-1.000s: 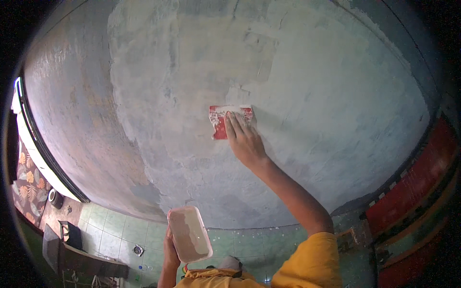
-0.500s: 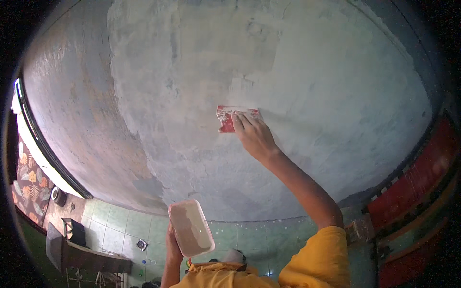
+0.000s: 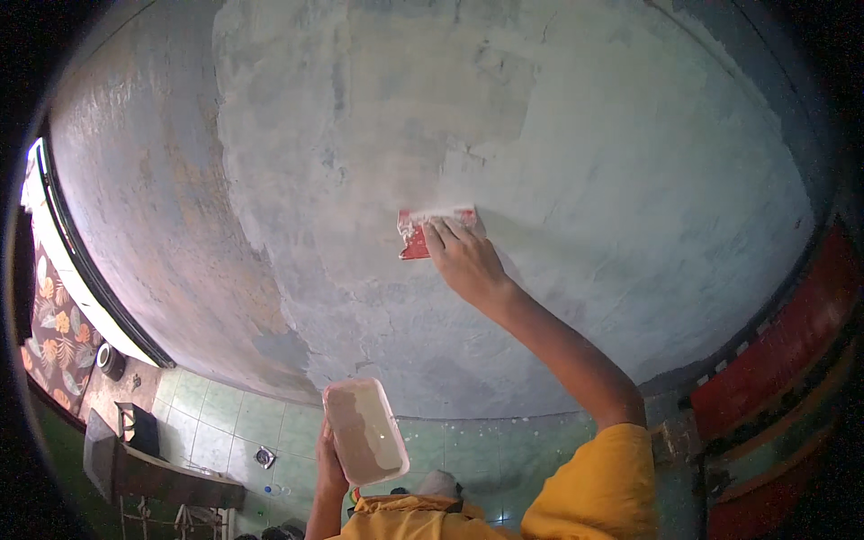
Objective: The person applies wall putty to a wall using a spatula and a plastic container, spreading the white material over the surface.
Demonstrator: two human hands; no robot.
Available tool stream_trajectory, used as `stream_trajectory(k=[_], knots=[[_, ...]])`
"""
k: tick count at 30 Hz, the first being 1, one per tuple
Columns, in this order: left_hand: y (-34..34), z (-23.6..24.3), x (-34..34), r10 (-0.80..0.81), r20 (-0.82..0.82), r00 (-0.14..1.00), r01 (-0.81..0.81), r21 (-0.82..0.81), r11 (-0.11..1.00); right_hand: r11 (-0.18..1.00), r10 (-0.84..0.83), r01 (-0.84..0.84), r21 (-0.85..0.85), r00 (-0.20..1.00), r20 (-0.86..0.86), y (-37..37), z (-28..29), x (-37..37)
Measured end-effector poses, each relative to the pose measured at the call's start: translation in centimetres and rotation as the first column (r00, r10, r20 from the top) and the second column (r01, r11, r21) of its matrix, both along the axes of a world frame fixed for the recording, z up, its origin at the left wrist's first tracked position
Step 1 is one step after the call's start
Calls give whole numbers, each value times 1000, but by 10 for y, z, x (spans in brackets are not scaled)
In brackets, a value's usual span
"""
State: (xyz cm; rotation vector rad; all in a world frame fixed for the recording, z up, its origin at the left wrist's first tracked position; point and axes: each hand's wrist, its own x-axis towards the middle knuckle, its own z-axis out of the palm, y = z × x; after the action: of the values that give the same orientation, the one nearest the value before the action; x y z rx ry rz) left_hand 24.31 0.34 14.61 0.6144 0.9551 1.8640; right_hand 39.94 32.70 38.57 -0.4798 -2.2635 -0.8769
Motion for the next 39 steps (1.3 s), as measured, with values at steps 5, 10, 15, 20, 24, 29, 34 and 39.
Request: stream_trajectory(k=[5,10,15,20,24,29,34,39], knots=[[-1,-10,-4,31,-81,996,-36,-63,997,997,-71,66,-27,974,-215,-6,139,-6],[3,-4,0,27,-62,998,-32,-89,995,944,-42,109,311,976,-213,26,191,-1],[2,-20,-9,40,31,999,-40,-15,999,963,27,-35,268,999,30,17,56,-9],[4,4,-10,34,19,999,-34,-42,999,995,-100,100,0,991,-91,0,157,7],[4,-5,-11,28,-8,1000,-28,-26,999,972,-110,163,167,951,-290,34,227,40],[11,-4,-8,34,66,997,-31,-46,998,946,-118,121,302,993,-29,51,95,49],[8,4,-9,-8,63,998,14,-90,996,980,-121,131,149,990,-77,24,108,53],[13,10,-3,-37,34,999,40,-78,996,957,-61,152,248,939,-338,41,221,68]])
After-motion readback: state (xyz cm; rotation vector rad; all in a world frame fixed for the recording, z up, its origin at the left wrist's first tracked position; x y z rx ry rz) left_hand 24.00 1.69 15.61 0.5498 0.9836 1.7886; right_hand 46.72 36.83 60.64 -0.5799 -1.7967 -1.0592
